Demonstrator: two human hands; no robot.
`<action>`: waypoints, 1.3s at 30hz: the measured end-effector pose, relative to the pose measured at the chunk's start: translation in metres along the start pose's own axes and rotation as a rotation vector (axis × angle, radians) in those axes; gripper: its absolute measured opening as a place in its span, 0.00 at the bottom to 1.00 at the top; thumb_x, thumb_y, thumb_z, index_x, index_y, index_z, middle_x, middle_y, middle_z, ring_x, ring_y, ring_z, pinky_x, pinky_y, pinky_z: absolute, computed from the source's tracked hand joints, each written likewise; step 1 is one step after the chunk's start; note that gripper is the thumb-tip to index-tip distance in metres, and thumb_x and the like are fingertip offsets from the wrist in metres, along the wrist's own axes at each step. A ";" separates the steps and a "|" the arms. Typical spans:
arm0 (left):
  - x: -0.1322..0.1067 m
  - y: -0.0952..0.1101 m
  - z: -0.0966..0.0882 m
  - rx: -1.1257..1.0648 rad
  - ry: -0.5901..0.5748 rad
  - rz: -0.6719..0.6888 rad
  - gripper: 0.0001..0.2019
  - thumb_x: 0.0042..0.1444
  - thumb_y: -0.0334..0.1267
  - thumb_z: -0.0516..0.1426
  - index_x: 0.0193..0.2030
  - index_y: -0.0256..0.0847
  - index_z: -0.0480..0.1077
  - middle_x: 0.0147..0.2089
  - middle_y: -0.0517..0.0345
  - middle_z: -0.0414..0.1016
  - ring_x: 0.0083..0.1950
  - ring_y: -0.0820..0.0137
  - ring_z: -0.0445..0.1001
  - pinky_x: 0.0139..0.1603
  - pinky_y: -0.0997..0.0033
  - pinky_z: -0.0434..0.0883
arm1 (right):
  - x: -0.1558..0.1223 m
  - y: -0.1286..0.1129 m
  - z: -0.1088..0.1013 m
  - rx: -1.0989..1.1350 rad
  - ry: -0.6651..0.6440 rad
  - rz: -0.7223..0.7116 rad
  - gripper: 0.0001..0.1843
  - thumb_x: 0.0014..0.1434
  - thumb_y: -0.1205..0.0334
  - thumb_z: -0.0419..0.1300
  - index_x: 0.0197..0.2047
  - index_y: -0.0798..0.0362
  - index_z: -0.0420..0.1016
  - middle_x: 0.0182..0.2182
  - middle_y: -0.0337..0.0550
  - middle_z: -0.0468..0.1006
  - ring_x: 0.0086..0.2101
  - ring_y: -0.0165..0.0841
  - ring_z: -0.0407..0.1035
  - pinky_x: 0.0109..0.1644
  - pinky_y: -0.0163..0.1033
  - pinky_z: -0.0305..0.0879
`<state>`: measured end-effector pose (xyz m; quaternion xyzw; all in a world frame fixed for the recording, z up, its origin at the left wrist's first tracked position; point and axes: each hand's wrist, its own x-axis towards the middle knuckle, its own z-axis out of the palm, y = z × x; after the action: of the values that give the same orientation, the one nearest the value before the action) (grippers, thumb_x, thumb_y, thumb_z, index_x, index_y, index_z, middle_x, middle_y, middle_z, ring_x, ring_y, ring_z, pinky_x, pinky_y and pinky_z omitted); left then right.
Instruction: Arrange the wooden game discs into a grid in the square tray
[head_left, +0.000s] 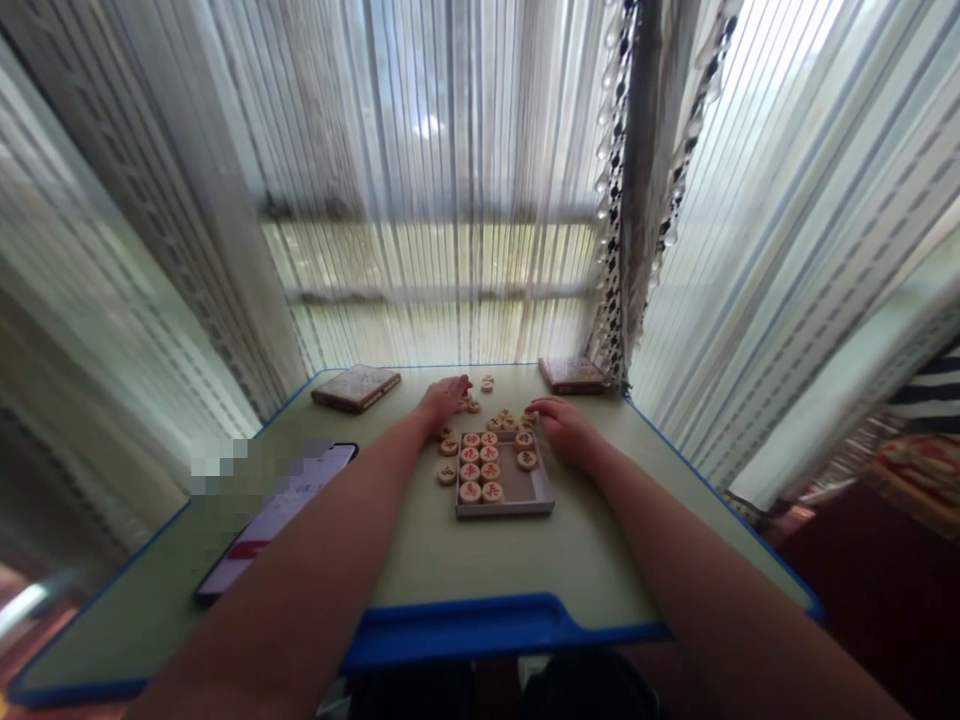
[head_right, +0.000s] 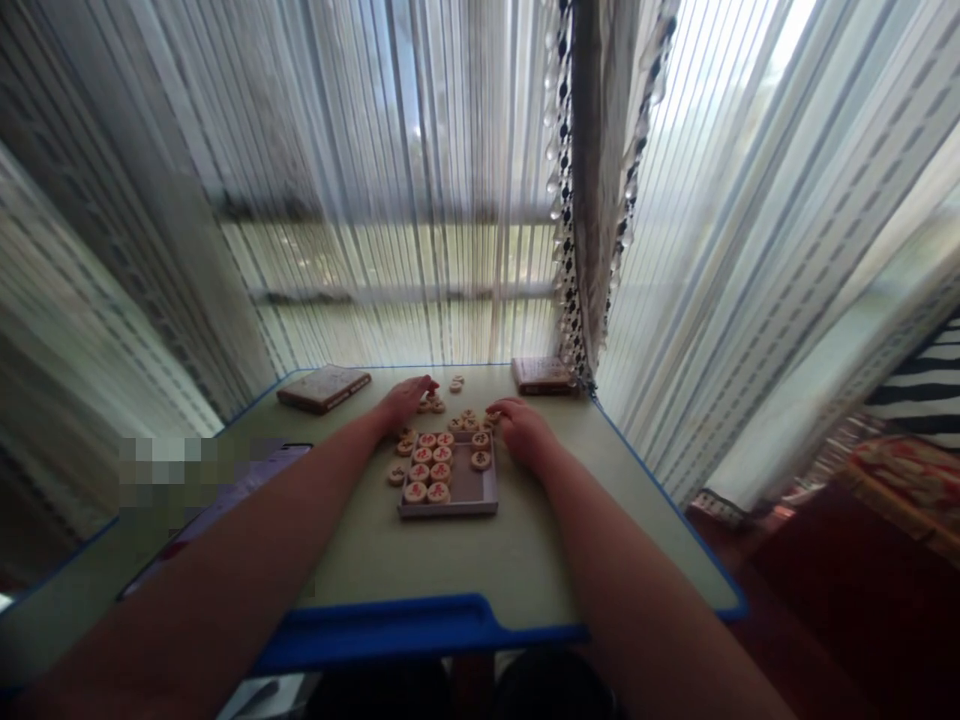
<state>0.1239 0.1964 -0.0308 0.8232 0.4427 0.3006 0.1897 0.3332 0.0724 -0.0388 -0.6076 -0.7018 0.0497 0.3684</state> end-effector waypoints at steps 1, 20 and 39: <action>0.000 0.000 0.000 0.026 -0.015 0.008 0.27 0.59 0.49 0.36 0.43 0.38 0.72 0.42 0.53 0.74 0.44 0.71 0.71 0.48 0.73 0.65 | 0.000 -0.001 -0.001 -0.005 0.000 0.017 0.17 0.53 0.71 0.46 0.40 0.55 0.73 0.42 0.47 0.73 0.45 0.33 0.65 0.53 0.39 0.58; -0.004 0.000 -0.007 0.299 0.079 -0.120 0.19 0.46 0.48 0.53 0.39 0.37 0.75 0.40 0.48 0.75 0.43 0.60 0.71 0.45 0.66 0.66 | -0.001 -0.008 -0.004 -0.029 -0.030 0.104 0.16 0.56 0.68 0.47 0.45 0.58 0.70 0.45 0.50 0.72 0.47 0.34 0.64 0.54 0.39 0.56; -0.017 0.054 0.001 -0.737 0.195 -0.012 0.15 0.41 0.39 0.60 0.36 0.33 0.72 0.31 0.52 0.75 0.30 0.73 0.71 0.35 0.70 0.68 | -0.008 -0.032 -0.020 0.019 0.389 -0.180 0.10 0.54 0.64 0.53 0.39 0.55 0.71 0.31 0.43 0.72 0.30 0.30 0.66 0.39 0.36 0.65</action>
<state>0.1509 0.1532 -0.0057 0.6647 0.3258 0.5153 0.4319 0.3181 0.0491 -0.0116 -0.5372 -0.6685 -0.0951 0.5055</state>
